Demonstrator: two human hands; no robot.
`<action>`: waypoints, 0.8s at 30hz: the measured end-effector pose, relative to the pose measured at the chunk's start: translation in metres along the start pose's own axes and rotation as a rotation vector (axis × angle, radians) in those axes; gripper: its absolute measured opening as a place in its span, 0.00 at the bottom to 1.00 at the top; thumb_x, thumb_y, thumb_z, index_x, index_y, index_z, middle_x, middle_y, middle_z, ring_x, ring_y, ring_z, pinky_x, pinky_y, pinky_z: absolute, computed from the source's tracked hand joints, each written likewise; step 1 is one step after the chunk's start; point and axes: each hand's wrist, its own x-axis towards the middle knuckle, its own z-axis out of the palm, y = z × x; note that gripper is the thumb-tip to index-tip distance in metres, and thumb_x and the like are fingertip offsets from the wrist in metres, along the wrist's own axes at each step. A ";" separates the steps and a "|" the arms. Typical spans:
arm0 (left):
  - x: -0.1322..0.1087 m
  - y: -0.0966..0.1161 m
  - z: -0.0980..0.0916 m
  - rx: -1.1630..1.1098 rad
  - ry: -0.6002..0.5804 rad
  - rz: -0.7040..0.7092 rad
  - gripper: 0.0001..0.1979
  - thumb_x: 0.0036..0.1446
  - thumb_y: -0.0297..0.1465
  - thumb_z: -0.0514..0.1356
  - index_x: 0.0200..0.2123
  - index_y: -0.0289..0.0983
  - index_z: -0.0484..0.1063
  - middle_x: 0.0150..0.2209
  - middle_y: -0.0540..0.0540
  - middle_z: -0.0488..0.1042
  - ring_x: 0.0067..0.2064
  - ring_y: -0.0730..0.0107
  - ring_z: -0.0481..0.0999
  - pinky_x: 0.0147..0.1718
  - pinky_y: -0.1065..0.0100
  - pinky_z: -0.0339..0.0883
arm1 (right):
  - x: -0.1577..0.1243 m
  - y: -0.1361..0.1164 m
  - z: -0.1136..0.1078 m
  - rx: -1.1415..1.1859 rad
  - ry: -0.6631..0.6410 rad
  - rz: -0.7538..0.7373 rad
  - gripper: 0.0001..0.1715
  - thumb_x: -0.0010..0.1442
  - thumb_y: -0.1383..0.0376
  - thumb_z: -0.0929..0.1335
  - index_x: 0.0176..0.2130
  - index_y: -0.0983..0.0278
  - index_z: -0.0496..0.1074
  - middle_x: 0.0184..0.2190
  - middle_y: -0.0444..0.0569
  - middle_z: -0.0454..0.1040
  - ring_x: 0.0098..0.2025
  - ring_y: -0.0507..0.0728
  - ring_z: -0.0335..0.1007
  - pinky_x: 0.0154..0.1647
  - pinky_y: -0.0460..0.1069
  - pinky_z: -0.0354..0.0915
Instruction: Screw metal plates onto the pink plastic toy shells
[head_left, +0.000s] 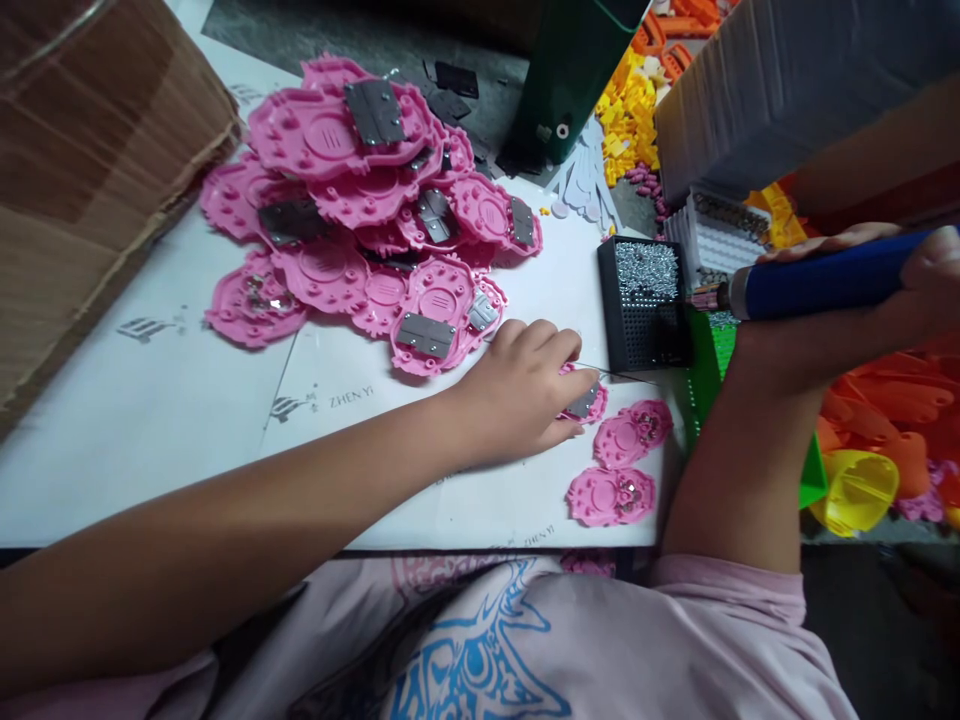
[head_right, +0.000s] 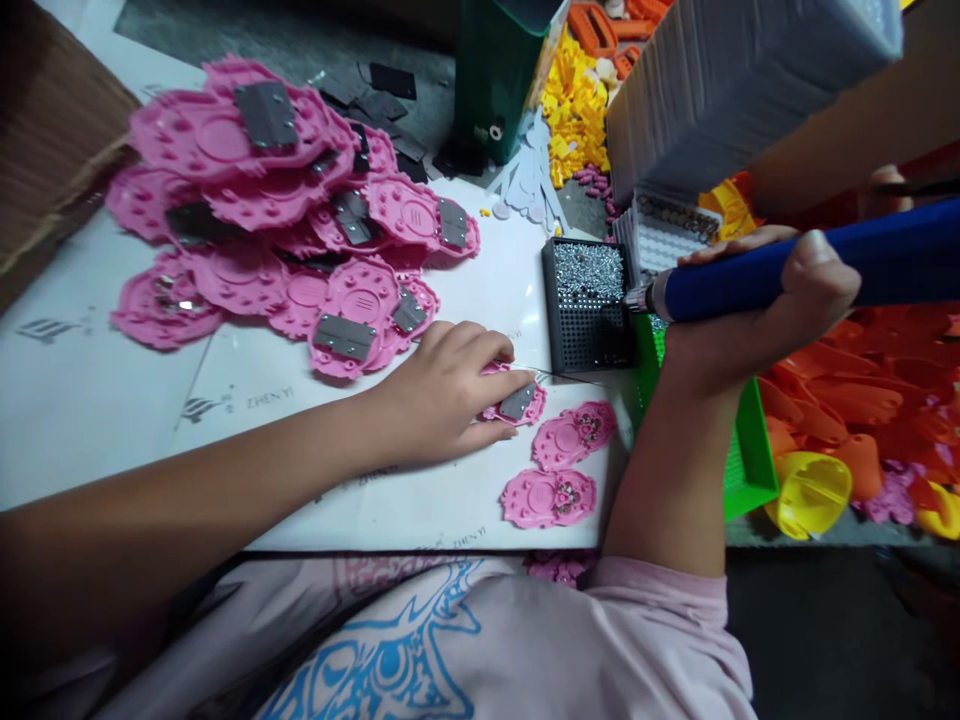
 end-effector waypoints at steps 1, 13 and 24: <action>0.000 0.000 0.000 0.001 -0.001 0.000 0.22 0.57 0.43 0.60 0.52 0.40 0.71 0.49 0.39 0.67 0.51 0.51 0.63 0.46 0.56 0.52 | 0.000 0.000 0.000 0.000 0.006 0.003 0.09 0.60 0.58 0.52 0.30 0.59 0.47 0.20 0.34 0.59 0.16 0.45 0.61 0.15 0.44 0.57; 0.000 0.002 -0.002 -0.008 0.003 -0.023 0.26 0.57 0.42 0.59 0.54 0.32 0.66 0.49 0.38 0.67 0.51 0.52 0.63 0.47 0.57 0.52 | -0.001 0.001 0.001 -0.020 -0.046 -0.036 0.09 0.60 0.58 0.52 0.31 0.60 0.49 0.21 0.35 0.59 0.17 0.45 0.61 0.16 0.44 0.57; 0.002 0.001 -0.005 -0.037 -0.042 -0.059 0.22 0.57 0.41 0.58 0.49 0.31 0.69 0.49 0.37 0.67 0.50 0.51 0.62 0.47 0.56 0.52 | 0.002 -0.017 0.006 -0.035 0.102 0.057 0.19 0.65 0.60 0.42 0.28 0.60 0.47 0.21 0.36 0.55 0.17 0.41 0.59 0.18 0.42 0.59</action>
